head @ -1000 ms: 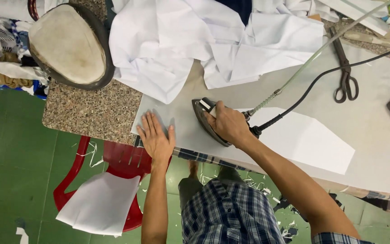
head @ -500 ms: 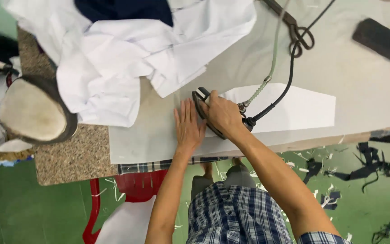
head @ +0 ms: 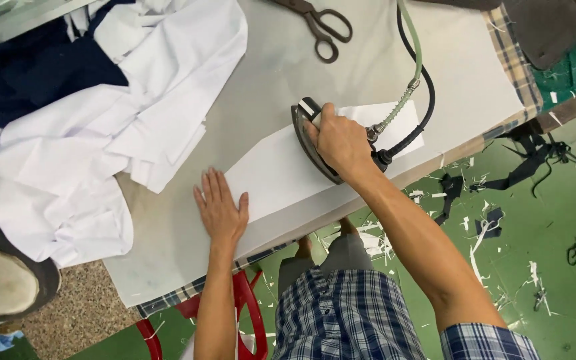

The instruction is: The person irons a white fabric piece on a worktable, then uses shears to trim its edges. They repeat this process with additional fabric pieces, folding and pressing them with an iron and a pressing block before cutting. The person works with multiple white fabric pieces and scraps on the table.

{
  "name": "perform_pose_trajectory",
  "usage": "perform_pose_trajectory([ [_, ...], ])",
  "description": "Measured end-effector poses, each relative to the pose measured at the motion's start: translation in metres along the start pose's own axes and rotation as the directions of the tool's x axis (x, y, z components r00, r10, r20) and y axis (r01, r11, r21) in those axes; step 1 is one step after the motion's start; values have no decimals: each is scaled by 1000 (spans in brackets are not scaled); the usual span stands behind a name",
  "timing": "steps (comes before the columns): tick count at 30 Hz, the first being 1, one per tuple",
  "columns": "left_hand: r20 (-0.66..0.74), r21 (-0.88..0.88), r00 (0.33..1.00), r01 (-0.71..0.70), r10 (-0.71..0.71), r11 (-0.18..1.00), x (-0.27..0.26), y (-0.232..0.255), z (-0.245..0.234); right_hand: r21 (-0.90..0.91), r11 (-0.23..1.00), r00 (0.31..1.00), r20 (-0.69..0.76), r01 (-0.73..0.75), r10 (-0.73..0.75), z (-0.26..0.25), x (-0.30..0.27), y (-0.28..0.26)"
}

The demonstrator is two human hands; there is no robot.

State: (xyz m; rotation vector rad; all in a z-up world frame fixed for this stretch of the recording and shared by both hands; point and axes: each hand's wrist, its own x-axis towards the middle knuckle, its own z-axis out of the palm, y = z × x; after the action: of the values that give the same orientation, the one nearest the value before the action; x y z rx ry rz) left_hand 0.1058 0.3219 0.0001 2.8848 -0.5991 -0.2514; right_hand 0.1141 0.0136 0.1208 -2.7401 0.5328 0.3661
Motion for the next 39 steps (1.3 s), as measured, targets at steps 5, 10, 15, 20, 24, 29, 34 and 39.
perform_pose_trajectory([
  [5,12,9,1000,9,-9,1000,-1,-3,7,3,999,999,-28,-37,37,-14,4,42],
  [10,-2,-5,1000,-3,3,1000,-2,-7,14,-1,997,997,-27,-72,72,-21,7,82],
  [15,-24,18,999,-36,36,999,-2,-14,20,-31,994,994,-35,-100,99,-34,4,119],
  [20,-97,-99,995,-38,28,994,43,35,3,-48,997,998,-22,-64,63,-56,-6,153],
  [24,-457,-86,826,-409,328,909,155,163,-30,13,1000,1000,24,8,-8,-78,-4,170],
  [29,-243,121,754,-600,610,791,339,324,75,114,994,998,64,-3,-4,-71,7,182],
  [34,139,262,803,-594,580,760,416,433,75,154,988,989,148,-11,-12,-66,14,196],
  [39,142,144,700,-714,700,685,434,412,101,169,985,984,171,18,-47,-65,13,196],
])
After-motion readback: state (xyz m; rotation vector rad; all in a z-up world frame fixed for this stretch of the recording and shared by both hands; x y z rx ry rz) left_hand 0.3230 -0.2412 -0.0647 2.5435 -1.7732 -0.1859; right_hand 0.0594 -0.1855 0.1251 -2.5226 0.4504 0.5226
